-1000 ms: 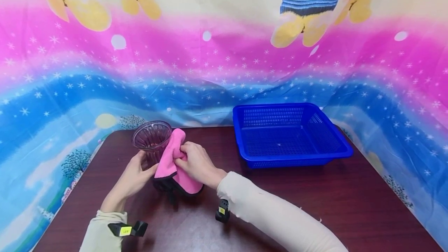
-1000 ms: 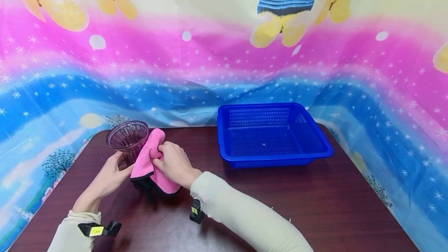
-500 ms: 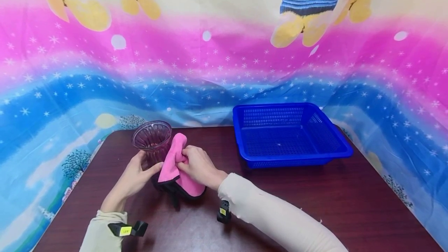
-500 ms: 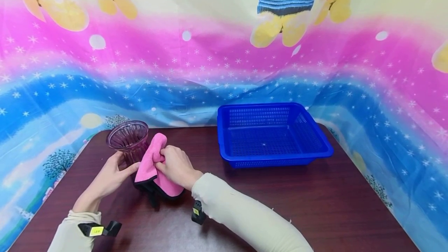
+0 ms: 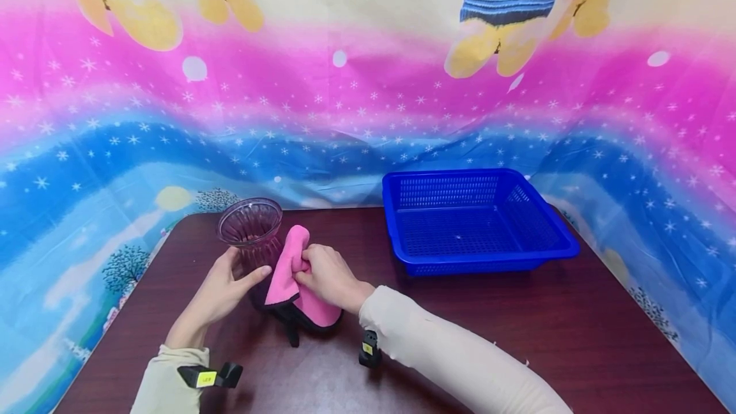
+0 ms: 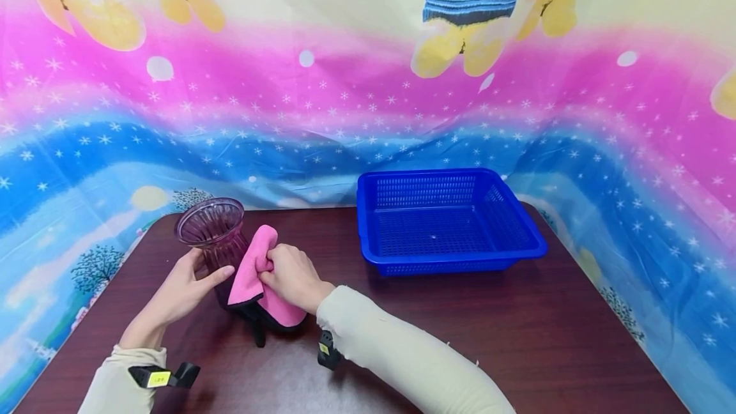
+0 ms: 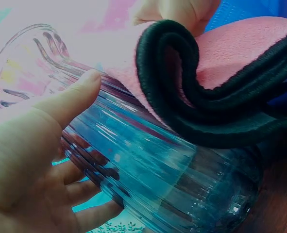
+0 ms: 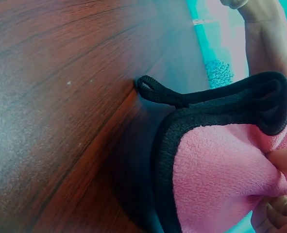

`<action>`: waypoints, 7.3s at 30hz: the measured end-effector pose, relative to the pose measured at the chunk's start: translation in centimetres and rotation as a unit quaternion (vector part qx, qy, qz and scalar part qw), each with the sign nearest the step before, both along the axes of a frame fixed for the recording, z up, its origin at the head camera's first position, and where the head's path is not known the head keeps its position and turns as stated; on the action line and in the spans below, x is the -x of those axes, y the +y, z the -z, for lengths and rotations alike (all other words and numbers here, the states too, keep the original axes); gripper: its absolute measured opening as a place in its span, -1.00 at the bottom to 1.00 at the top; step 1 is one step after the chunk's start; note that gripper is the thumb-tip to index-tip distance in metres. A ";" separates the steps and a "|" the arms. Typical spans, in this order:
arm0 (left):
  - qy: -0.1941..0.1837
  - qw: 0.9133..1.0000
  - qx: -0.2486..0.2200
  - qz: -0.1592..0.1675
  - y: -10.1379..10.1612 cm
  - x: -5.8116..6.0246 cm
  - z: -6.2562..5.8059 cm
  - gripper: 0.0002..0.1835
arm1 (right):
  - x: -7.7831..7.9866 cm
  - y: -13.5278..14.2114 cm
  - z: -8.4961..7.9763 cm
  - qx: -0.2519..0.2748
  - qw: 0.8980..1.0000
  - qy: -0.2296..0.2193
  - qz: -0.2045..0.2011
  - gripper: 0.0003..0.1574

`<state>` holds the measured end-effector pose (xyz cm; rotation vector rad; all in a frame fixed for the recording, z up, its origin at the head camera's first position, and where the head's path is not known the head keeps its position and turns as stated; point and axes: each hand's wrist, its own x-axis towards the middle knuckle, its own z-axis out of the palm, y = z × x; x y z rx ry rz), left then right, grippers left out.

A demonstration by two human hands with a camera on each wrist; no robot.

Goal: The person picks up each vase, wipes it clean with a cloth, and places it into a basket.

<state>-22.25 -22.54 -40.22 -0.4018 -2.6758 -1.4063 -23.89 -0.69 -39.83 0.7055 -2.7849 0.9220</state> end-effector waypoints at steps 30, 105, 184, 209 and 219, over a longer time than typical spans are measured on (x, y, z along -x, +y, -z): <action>0.004 1.000 -0.013 0.009 0.0 0.1 0.1 -0.29 | 0.3 0.7 2.7 -0.036 0.999 -0.031 -0.020 -0.75; -0.013 0.993 0.065 -0.097 0.9 -0.2 -1.5 -0.12 | 0.5 0.9 5.1 -0.046 0.997 -0.054 0.014 -0.65; 0.000 0.997 0.076 0.004 -0.7 0.4 -0.4 -0.24 | 1.0 0.5 -0.4 0.141 0.990 -0.002 -0.031 -0.88; 0.030 0.995 0.090 0.007 -0.7 0.3 -0.4 -0.24 | 0.7 0.1 -2.5 0.128 0.991 0.024 -0.022 -0.55; 0.023 0.995 0.092 0.012 -0.7 0.2 0.0 -0.25 | 0.7 0.2 -1.9 0.100 0.995 0.003 -0.018 -0.50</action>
